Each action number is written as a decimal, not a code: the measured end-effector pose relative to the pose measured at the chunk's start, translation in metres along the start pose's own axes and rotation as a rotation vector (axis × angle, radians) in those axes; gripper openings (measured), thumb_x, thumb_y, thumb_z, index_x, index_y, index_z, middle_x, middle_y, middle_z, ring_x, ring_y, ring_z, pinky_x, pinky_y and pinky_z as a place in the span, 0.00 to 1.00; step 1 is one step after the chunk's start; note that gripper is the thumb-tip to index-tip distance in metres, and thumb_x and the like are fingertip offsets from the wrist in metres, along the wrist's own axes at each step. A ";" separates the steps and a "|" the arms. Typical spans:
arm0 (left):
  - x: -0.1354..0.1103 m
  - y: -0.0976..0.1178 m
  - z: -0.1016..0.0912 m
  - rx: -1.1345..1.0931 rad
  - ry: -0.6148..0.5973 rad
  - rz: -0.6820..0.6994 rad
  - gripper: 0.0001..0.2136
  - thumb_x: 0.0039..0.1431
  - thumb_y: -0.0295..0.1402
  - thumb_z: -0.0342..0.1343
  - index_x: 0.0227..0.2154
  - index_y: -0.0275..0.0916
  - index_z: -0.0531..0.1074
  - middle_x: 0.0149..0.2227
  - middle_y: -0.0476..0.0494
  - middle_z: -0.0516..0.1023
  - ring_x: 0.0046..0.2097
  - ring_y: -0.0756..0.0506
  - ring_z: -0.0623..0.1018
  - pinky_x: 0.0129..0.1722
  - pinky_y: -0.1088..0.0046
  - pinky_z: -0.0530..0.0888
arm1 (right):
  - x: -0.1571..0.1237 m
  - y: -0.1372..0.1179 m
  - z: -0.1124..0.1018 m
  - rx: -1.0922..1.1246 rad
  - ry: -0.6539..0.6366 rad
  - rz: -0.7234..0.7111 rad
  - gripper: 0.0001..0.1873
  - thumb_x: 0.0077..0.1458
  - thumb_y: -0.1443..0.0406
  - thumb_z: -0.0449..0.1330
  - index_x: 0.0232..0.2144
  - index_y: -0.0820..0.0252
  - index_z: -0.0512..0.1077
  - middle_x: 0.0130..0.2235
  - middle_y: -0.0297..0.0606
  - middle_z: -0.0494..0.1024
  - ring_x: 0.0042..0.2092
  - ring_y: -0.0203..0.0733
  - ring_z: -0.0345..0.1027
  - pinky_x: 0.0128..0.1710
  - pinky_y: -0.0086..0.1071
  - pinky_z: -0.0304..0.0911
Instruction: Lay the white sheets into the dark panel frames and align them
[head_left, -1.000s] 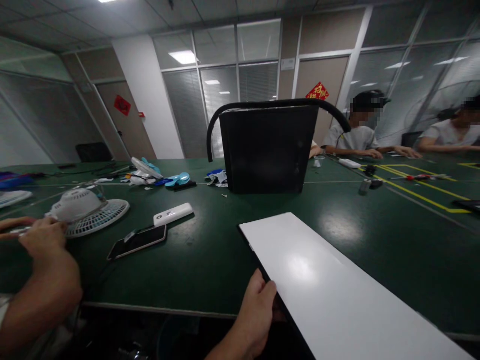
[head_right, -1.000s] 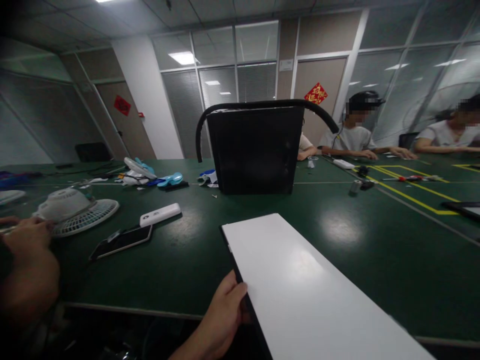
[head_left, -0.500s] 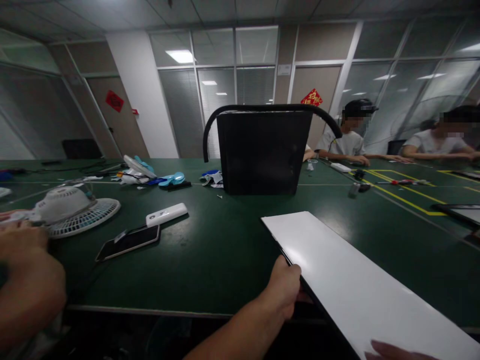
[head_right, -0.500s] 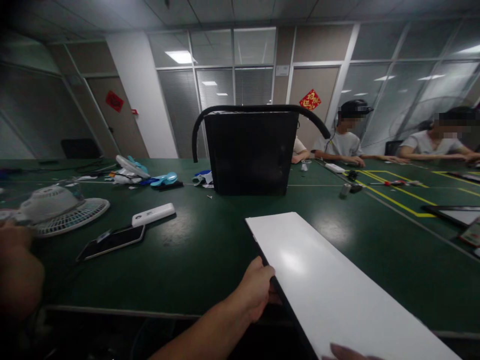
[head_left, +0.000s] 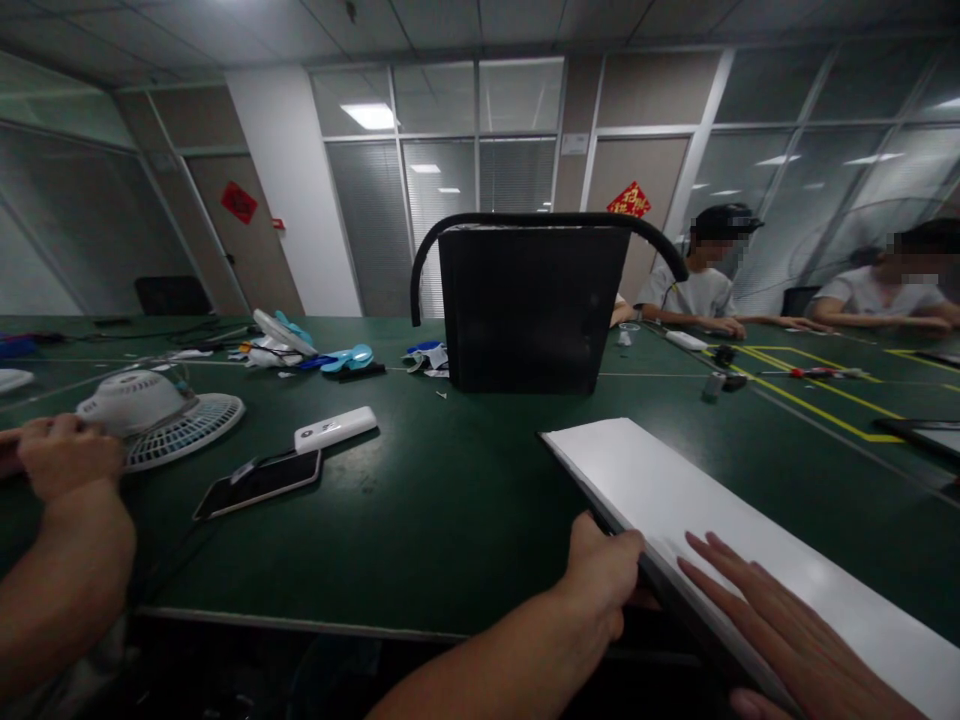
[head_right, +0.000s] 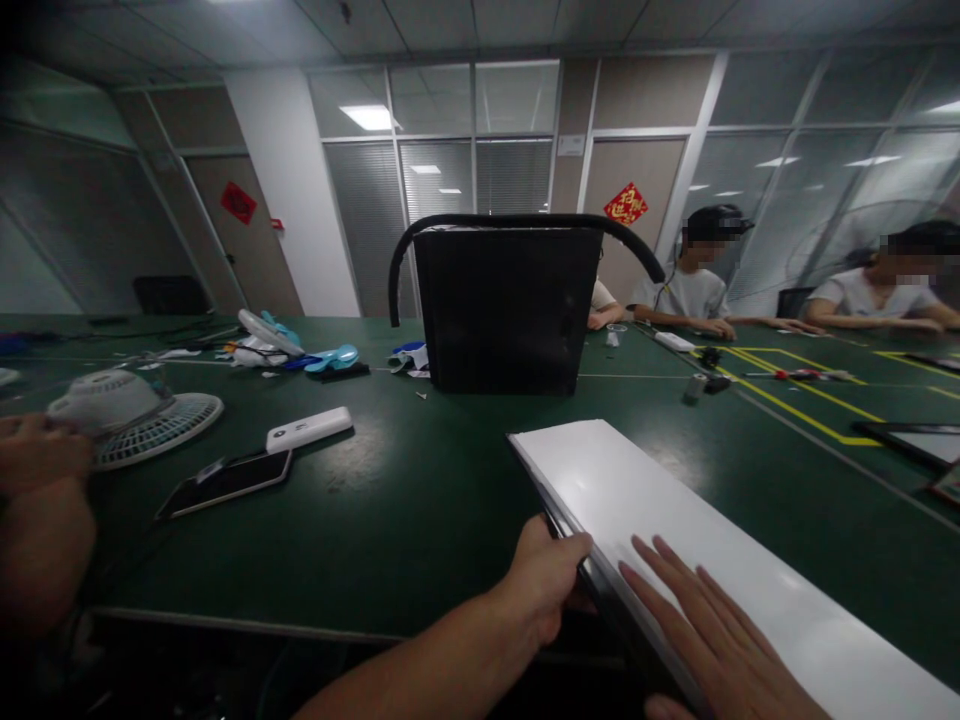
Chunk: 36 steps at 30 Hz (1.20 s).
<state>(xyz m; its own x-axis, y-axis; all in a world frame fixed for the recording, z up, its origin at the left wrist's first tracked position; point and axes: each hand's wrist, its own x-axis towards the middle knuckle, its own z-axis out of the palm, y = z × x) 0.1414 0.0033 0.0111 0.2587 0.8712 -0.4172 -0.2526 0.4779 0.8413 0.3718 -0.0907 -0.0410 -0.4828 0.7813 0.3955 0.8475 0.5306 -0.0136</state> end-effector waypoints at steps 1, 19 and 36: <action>0.001 -0.001 0.000 -0.001 0.006 0.006 0.19 0.59 0.23 0.57 0.54 0.32 0.69 0.45 0.34 0.82 0.33 0.41 0.82 0.22 0.73 0.75 | 0.005 -0.003 -0.003 0.025 -0.038 0.021 0.45 0.66 0.45 0.57 0.77 0.41 0.44 0.75 0.38 0.49 0.72 0.66 0.51 0.64 0.63 0.60; -0.016 -0.010 -0.013 -0.165 -0.078 -0.077 0.28 0.45 0.20 0.58 0.54 0.34 0.70 0.46 0.35 0.83 0.37 0.41 0.83 0.33 0.67 0.81 | 0.025 -0.006 -0.016 0.242 -0.396 0.275 0.33 0.71 0.39 0.45 0.74 0.30 0.50 0.75 0.24 0.45 0.75 0.60 0.37 0.71 0.67 0.39; -0.029 0.015 -0.056 -0.188 -0.005 -0.030 0.27 0.48 0.18 0.56 0.54 0.35 0.68 0.44 0.36 0.82 0.36 0.41 0.84 0.35 0.66 0.82 | 0.033 0.110 0.049 0.097 -0.323 0.614 0.42 0.64 0.32 0.31 0.74 0.29 0.51 0.75 0.23 0.47 0.75 0.62 0.39 0.68 0.77 0.43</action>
<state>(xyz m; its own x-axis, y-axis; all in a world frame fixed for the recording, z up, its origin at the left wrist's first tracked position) 0.0777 -0.0088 0.0165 0.2735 0.8560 -0.4388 -0.4148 0.5165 0.7491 0.4385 0.0099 -0.0741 0.0226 0.9997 -0.0025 0.9717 -0.0226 -0.2350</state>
